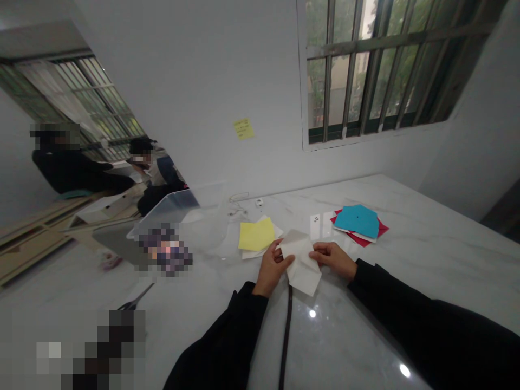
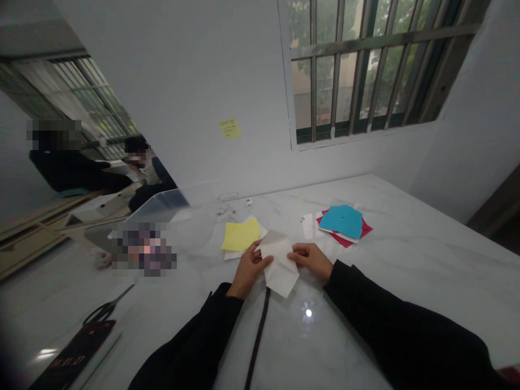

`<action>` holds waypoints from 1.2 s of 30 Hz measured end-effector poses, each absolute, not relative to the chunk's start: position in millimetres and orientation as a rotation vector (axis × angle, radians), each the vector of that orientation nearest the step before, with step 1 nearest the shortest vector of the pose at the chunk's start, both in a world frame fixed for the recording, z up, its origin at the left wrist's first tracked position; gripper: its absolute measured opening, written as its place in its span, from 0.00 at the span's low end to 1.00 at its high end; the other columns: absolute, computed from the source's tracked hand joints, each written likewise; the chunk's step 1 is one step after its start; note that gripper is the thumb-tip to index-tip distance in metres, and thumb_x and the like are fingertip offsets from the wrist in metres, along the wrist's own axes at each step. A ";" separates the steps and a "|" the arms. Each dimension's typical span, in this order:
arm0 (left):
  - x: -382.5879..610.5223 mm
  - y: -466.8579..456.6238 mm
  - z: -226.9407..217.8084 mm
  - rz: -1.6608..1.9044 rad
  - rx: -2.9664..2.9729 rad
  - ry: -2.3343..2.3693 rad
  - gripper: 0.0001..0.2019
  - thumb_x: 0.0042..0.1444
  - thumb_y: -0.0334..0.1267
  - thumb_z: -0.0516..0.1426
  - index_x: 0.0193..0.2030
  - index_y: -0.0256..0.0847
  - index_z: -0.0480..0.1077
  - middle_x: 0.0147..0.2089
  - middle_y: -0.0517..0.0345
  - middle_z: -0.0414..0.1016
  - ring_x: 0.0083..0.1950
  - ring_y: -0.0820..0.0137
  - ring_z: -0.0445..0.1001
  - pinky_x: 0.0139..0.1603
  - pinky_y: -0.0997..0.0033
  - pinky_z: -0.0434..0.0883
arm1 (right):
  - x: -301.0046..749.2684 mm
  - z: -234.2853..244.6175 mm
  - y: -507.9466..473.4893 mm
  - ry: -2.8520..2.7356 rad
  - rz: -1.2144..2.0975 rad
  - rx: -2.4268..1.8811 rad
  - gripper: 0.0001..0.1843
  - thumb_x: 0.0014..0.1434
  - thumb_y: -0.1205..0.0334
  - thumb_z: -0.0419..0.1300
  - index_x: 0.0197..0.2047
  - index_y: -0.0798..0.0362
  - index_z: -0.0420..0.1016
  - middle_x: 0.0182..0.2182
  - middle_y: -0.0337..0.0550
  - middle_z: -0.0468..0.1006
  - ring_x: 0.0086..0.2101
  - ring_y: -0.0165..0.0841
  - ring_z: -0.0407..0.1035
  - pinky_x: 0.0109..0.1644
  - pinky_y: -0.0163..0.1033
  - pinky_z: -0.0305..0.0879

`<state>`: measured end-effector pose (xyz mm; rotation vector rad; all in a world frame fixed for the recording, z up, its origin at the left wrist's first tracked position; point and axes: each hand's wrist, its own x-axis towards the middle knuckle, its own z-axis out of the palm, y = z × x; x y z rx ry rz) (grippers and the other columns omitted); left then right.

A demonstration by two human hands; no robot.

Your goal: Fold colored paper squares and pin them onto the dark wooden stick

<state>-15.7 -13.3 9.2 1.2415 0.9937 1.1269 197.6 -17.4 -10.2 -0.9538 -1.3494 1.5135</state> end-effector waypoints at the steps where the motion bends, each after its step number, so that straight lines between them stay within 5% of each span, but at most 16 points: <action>1: -15.3 -13.2 8.4 1.119 1.244 0.983 0.35 0.42 0.41 0.69 0.56 0.37 0.62 0.48 0.44 0.79 0.46 0.60 0.79 0.47 0.62 0.75 | 197.8 -9.8 -17.8 -1.398 1.507 -0.953 0.22 0.49 0.43 0.66 0.35 0.55 0.76 0.28 0.40 0.77 0.27 0.31 0.69 0.33 0.36 0.63; 8: -12.6 -14.6 9.0 1.024 1.218 0.931 0.30 0.46 0.47 0.67 0.54 0.37 0.68 0.47 0.45 0.80 0.45 0.59 0.79 0.47 0.61 0.74 | 197.9 -12.6 -17.4 -1.416 1.354 -1.036 0.23 0.50 0.40 0.64 0.27 0.54 0.72 0.20 0.35 0.69 0.21 0.27 0.59 0.26 0.34 0.53; 16: -17.7 -15.4 6.0 0.978 1.364 1.065 0.18 0.49 0.52 0.63 0.31 0.35 0.76 0.29 0.57 0.76 0.29 0.69 0.73 0.32 0.71 0.69 | 201.7 -17.1 -17.4 -1.413 1.370 -1.033 0.21 0.53 0.42 0.64 0.29 0.54 0.73 0.22 0.36 0.71 0.22 0.28 0.61 0.26 0.34 0.54; 36: -15.6 -17.6 7.4 0.994 1.529 1.102 0.18 0.49 0.50 0.63 0.26 0.35 0.70 0.24 0.61 0.69 0.25 0.74 0.66 0.26 0.75 0.62 | 209.4 -19.5 -15.2 -1.619 1.377 -1.026 0.25 0.53 0.41 0.63 0.37 0.59 0.79 0.27 0.41 0.78 0.25 0.30 0.65 0.30 0.35 0.59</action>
